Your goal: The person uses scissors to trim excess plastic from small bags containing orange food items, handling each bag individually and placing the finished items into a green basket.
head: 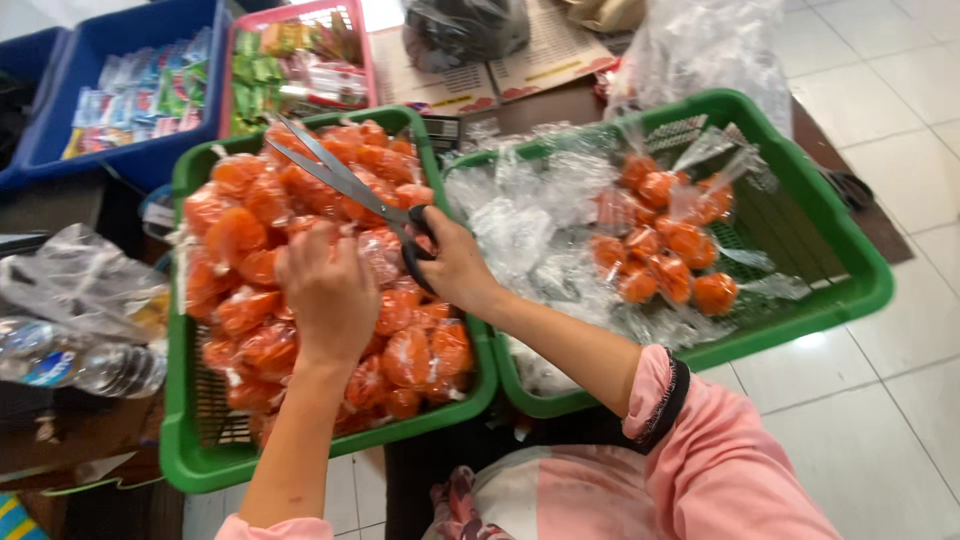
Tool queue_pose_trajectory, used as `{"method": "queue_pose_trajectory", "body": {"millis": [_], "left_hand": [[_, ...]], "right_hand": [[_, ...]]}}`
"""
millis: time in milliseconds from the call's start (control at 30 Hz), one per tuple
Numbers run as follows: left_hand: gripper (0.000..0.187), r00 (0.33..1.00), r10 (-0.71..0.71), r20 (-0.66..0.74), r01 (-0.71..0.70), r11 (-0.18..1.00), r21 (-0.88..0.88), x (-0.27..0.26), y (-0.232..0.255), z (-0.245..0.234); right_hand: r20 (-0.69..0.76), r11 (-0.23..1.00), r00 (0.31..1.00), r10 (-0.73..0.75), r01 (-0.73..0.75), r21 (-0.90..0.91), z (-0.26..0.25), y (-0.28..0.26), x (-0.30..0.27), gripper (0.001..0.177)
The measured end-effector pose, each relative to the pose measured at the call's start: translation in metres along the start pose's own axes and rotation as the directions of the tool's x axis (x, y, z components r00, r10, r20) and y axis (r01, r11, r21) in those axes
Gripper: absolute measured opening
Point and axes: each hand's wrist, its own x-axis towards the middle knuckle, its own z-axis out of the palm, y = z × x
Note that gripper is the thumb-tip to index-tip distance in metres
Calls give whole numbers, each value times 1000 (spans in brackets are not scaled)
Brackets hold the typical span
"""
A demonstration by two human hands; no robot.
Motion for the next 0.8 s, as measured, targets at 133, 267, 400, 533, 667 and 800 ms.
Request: {"method": "queue_pose_trajectory", "body": {"millis": [133,267,400,533,667,800], "left_hand": [[18,983,-1,186,26,991,-132,-8,63,40],[14,922,72,380,-2,983,-181,-8,112,79],[16,786,191,588,36,935,-352,-14,151,130],[16,746,241,621,64,902,-427,-8,169,155],[58,797,239,554,21,906,-422,10,167,129],[58,822,223,524,57,884,-465,-3,160,140]], "right_hand": [[53,991,996,73,-79,113,-48,-6,-19,35],[40,983,987,156,-159,88,-97,42,-22,40],[25,935,970,242,-227,-273,-141,53,-32,42],[51,862,963,266,-214,-460,-177,44,-24,39],[-172,834,944,283,-330,-441,-204,36,-2,34],[-440,788,861,255,-449,-422,-226,58,32,31]]}}
